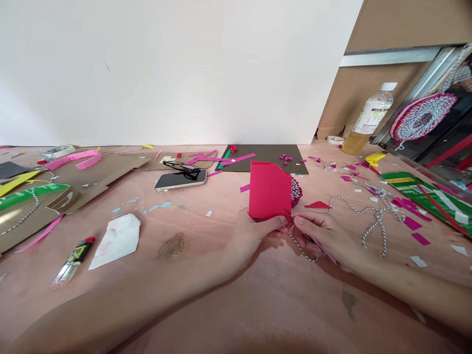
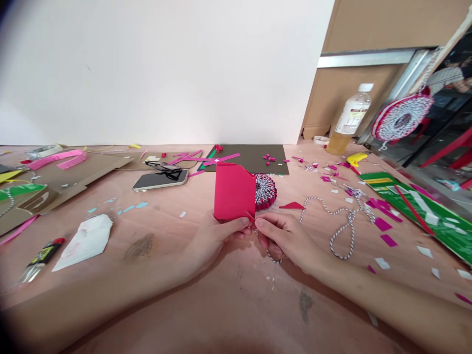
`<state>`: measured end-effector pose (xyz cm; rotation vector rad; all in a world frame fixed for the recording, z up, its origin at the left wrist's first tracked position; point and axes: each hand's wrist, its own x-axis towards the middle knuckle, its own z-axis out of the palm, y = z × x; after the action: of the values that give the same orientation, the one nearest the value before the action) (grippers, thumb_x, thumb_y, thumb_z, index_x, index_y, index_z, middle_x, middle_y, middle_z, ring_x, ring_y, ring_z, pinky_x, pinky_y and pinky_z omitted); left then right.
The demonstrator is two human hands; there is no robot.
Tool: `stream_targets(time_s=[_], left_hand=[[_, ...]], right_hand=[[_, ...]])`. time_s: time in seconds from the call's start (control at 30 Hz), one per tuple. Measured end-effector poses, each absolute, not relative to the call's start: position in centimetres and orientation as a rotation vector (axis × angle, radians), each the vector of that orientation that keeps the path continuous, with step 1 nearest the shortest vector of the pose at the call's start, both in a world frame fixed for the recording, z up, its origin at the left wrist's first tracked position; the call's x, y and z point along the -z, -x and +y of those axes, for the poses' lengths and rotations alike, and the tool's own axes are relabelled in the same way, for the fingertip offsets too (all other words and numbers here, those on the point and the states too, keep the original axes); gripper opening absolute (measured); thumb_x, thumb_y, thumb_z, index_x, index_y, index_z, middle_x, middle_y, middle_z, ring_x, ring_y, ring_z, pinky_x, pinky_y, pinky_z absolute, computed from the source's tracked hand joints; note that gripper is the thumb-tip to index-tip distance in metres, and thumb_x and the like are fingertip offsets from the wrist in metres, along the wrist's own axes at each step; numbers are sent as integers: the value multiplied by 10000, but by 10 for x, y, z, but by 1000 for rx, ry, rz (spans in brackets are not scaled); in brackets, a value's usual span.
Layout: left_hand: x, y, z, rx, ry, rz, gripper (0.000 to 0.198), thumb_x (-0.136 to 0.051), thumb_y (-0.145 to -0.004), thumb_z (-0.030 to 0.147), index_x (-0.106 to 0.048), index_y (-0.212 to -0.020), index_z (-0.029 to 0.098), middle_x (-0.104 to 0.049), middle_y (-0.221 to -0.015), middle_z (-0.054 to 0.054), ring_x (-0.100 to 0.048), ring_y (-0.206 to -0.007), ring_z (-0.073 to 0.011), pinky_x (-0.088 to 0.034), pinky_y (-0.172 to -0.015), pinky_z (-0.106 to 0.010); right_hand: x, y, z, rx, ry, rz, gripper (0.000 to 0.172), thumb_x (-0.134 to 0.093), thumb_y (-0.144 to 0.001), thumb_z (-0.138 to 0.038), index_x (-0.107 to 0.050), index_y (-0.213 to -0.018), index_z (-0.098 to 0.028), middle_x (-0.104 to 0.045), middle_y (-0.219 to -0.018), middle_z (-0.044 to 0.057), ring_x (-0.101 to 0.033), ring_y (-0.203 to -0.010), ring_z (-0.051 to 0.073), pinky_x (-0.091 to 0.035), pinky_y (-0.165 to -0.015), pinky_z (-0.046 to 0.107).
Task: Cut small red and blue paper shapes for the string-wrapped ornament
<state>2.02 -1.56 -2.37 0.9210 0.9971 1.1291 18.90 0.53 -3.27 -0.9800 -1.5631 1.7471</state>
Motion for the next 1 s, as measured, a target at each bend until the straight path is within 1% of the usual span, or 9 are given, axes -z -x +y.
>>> stream_targets(time_s=[0.1,0.23,0.37,0.47,0.57,0.77,1.0], left_hand=[[23,-20,-15,-1125,-927,1012,84,-681,-695,173,-694,-761,123,-656,-707,-36,-594,-658,-137,-474,-599,-223],[23,-20,-16,-1100,-942,982,48,-663,-713,177,-681,-705,133,-635,-678,-22,-589,-672,-136,-470,-620,-230],[23,-20,-17,-1112,-937,964,47,-670,-710,181,-683,-714,136,-633,-686,-23,-586,-682,-137,-462,-624,-232],[26,-19,-15,-1161,-908,964,144,-659,-735,268,-682,-718,127,-644,-675,-42,-589,-658,-146,-458,-601,-238],[30,-17,-13,-1212,-885,970,230,-623,-767,337,-654,-684,125,-625,-639,-37,-552,-591,-125,-443,-568,-230],[30,-14,-13,-1191,-1067,1058,242,-585,-801,304,-588,-633,129,-571,-608,-11,-495,-549,-96,-395,-521,-200],[27,-14,-14,-1198,-1169,1137,253,-574,-805,292,-541,-602,144,-544,-589,7,-473,-545,-96,-368,-515,-201]], right_hand=[[35,-189,6,-1728,983,-1571,376,-497,-863,-461,-524,-636,-162,-480,-526,-46,-347,-365,38,-186,-337,168],[37,-190,6,-1731,982,-1568,361,-506,-861,-458,-531,-657,-162,-482,-526,-49,-345,-363,34,-193,-337,162],[38,-190,6,-1701,979,-1612,357,-478,-877,-460,-557,-695,-163,-531,-556,-33,-362,-360,34,-205,-333,164],[39,-191,8,-1657,995,-1620,354,-484,-876,-448,-543,-671,-166,-536,-555,-32,-360,-352,36,-218,-334,173],[41,-193,10,-1637,1021,-1599,326,-533,-852,-422,-534,-650,-167,-489,-524,-47,-355,-357,38,-217,-339,175],[37,-196,12,-1680,1018,-1649,362,-511,-865,-407,-512,-601,-159,-471,-515,-42,-365,-372,39,-204,-347,177],[33,-198,13,-1721,1009,-1672,377,-507,-864,-405,-486,-573,-166,-476,-511,-43,-363,-375,42,-206,-348,179]])
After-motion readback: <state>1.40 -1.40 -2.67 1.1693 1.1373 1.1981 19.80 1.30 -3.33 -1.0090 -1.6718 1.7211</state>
